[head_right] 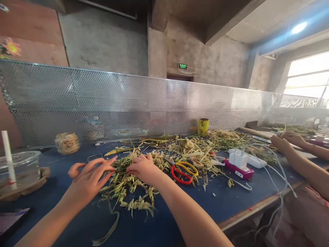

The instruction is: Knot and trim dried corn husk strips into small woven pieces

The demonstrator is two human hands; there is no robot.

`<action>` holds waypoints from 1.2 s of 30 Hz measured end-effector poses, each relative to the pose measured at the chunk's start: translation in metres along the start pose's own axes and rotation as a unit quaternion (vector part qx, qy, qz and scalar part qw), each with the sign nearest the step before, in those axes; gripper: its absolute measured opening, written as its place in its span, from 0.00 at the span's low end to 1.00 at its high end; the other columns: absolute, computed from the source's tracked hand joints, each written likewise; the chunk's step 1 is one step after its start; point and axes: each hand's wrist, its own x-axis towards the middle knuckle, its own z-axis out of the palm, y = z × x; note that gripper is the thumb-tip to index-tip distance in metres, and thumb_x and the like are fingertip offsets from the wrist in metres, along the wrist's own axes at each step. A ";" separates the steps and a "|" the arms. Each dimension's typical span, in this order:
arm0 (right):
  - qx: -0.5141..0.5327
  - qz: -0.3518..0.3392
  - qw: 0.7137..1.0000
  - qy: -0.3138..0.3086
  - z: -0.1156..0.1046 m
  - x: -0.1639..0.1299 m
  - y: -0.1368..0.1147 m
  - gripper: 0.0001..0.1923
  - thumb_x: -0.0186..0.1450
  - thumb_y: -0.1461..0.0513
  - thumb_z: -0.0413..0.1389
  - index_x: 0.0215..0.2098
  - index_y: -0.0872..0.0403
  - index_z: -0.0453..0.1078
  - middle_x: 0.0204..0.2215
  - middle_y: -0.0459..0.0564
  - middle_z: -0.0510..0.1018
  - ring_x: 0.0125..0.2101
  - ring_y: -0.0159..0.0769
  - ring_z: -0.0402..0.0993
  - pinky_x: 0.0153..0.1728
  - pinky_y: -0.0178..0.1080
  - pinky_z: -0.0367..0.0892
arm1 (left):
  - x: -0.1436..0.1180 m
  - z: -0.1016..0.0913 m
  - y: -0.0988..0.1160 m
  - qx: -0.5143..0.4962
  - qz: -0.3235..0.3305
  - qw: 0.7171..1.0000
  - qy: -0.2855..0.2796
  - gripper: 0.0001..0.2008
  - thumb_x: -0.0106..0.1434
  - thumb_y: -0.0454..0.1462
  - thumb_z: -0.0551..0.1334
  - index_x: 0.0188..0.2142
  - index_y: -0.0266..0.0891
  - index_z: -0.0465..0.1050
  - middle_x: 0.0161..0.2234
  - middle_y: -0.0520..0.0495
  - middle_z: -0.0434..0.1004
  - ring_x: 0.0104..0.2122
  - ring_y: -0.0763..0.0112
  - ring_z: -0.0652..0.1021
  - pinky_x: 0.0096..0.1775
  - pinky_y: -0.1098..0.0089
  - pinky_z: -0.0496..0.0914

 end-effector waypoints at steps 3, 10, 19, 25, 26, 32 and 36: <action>-0.014 0.001 1.000 0.004 -0.002 -0.002 0.002 0.08 0.62 0.61 0.51 0.36 0.49 0.73 0.32 0.46 0.72 0.37 0.33 0.61 0.39 0.40 0.49 | 0.001 0.000 0.003 -0.023 0.010 0.999 -0.035 0.29 0.62 0.32 0.52 0.59 0.52 0.42 0.33 0.52 0.78 0.38 0.66 0.75 0.42 0.63 0.56; -0.105 -0.072 0.990 0.056 -0.002 -0.003 0.009 0.09 0.63 0.62 0.51 0.34 0.50 0.73 0.30 0.46 0.71 0.34 0.31 0.59 0.38 0.40 0.44 | 0.005 0.006 0.000 -0.096 -0.018 0.993 -0.070 0.27 0.63 0.34 0.48 0.60 0.45 0.41 0.32 0.50 0.75 0.34 0.67 0.76 0.38 0.66 0.65; -0.245 -0.147 0.946 0.152 -0.006 -0.007 0.008 0.10 0.63 0.67 0.49 0.37 0.51 0.71 0.29 0.46 0.71 0.33 0.31 0.59 0.39 0.42 0.44 | 0.004 0.013 0.005 -0.193 -0.110 0.963 -0.154 0.24 0.62 0.36 0.47 0.59 0.42 0.51 0.33 0.45 0.74 0.35 0.64 0.75 0.38 0.67 0.68; -0.321 -0.148 0.890 0.288 -0.011 -0.008 0.002 0.10 0.65 0.66 0.46 0.36 0.51 0.69 0.25 0.43 0.71 0.28 0.28 0.57 0.39 0.41 0.45 | 0.014 0.002 0.009 -0.428 -0.390 0.803 -0.142 0.32 0.55 0.45 0.58 0.57 0.40 0.52 0.31 0.46 0.76 0.30 0.64 0.76 0.32 0.68 0.69; -0.324 -0.140 0.887 0.300 -0.011 -0.008 0.002 0.10 0.65 0.65 0.47 0.36 0.50 0.69 0.24 0.42 0.71 0.27 0.28 0.57 0.38 0.41 0.45 | 0.016 0.000 0.010 -0.482 -0.430 0.753 -0.129 0.33 0.53 0.45 0.60 0.57 0.39 0.53 0.30 0.47 0.76 0.30 0.66 0.75 0.31 0.69 0.69; -0.297 -0.048 0.899 0.318 -0.009 -0.005 0.005 0.11 0.65 0.63 0.46 0.38 0.48 0.70 0.23 0.42 0.71 0.25 0.27 0.60 0.35 0.40 0.47 | 0.021 -0.009 0.019 -0.655 -0.529 0.534 -0.086 0.31 0.45 0.38 0.68 0.50 0.41 0.63 0.29 0.51 0.75 0.27 0.76 0.74 0.29 0.78 0.70; -0.244 0.033 0.926 0.285 -0.007 -0.004 0.000 0.09 0.63 0.62 0.47 0.38 0.49 0.69 0.25 0.44 0.72 0.27 0.29 0.65 0.36 0.40 0.49 | 0.025 -0.011 0.026 -0.661 -0.526 0.528 -0.089 0.32 0.43 0.37 0.69 0.49 0.41 0.65 0.29 0.52 0.76 0.26 0.77 0.74 0.28 0.80 0.71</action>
